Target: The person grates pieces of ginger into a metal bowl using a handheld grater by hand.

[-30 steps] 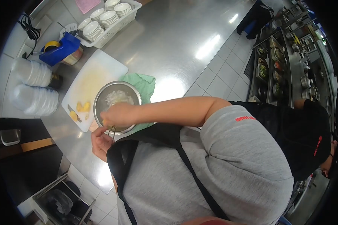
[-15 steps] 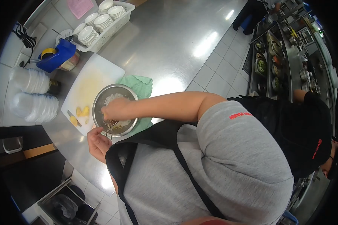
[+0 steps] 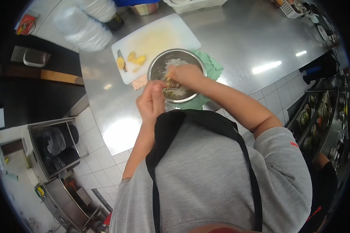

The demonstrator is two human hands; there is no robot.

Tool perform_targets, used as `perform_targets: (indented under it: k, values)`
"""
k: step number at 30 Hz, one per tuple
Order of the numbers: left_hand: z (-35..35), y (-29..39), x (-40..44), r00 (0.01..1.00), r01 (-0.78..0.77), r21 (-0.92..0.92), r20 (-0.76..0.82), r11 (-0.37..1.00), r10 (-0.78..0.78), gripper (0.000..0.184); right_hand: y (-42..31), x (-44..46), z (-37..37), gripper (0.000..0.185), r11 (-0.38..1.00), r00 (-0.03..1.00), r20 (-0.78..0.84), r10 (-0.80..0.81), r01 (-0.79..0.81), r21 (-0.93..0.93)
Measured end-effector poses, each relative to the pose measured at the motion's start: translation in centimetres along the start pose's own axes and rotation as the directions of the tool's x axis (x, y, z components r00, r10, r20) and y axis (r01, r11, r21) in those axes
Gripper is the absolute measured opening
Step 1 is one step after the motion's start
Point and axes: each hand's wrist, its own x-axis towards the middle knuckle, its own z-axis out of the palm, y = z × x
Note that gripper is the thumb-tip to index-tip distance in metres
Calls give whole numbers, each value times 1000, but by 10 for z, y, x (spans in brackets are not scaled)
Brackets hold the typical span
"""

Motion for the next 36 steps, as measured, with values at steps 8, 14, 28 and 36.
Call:
perform_targets:
  k: [8,14,28,36]
  values:
    - [-2,-9,0,996,-82,2,26,997,82,32,-4,4,3,31,998,995,103,18,-12,-58]
    - [-7,3,5,998,-54,-88,-32,995,52,33,6,8,2,34,990,984,137,111,-98,-99]
    - [-14,9,2,999,48,-134,14,990,-46,35,37,9,2,19,849,983,151,108,-170,500]
    - [-12,9,2,999,37,-123,5,992,-37,35,32,1,-2,23,992,994,60,-92,86,96]
